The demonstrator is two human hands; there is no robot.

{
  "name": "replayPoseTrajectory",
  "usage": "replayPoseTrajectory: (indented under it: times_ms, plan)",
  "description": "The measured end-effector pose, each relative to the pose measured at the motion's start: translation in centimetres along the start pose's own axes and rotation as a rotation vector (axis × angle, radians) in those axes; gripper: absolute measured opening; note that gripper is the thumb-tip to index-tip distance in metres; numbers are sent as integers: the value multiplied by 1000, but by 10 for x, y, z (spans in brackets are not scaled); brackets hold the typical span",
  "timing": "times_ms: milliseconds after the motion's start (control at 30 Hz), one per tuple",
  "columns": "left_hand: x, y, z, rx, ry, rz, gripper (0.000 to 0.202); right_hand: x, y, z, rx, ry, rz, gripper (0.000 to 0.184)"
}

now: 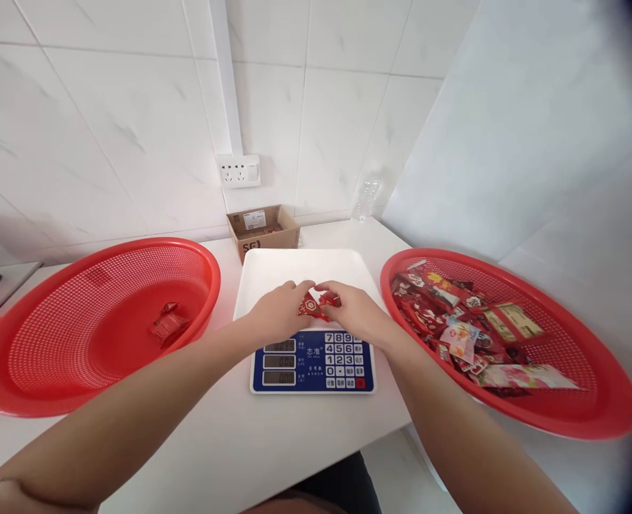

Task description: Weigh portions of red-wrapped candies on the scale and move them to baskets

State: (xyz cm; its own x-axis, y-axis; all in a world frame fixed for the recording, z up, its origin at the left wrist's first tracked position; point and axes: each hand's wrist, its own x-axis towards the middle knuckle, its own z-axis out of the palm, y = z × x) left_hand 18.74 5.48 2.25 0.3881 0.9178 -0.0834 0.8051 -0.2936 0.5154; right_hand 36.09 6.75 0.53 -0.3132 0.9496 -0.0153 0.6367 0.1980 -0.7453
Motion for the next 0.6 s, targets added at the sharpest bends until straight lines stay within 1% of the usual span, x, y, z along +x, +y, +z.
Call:
replayPoseTrajectory:
  times_ms: [167, 267, 300, 367, 467, 533, 600]
  plan:
    - [6, -2, 0, -106, 36, -49, 63, -4, 3, 0, 29, 21, 3, 38]
    - [6, -5, -2, -263, 83, -94, 58, -3, 4, -1, 65, 95, -7, 34]
    - [6, -6, -2, -339, 96, -111, 55, -3, 3, -1, 104, 133, -9, 32]
    - [5, -7, -3, -522, 114, -142, 47, -2, 2, 0, 256, 192, -14, 33]
    - [1, -5, -5, -838, 110, -187, 34, -2, -4, 2, 552, 217, -49, 38]
    - [-5, 0, -6, -1049, 64, -202, 26, -5, -10, 5, 658, 228, -84, 38]
    - [-12, 6, -6, -1228, -10, -196, 22, -8, -17, 11, 645, 240, -118, 35]
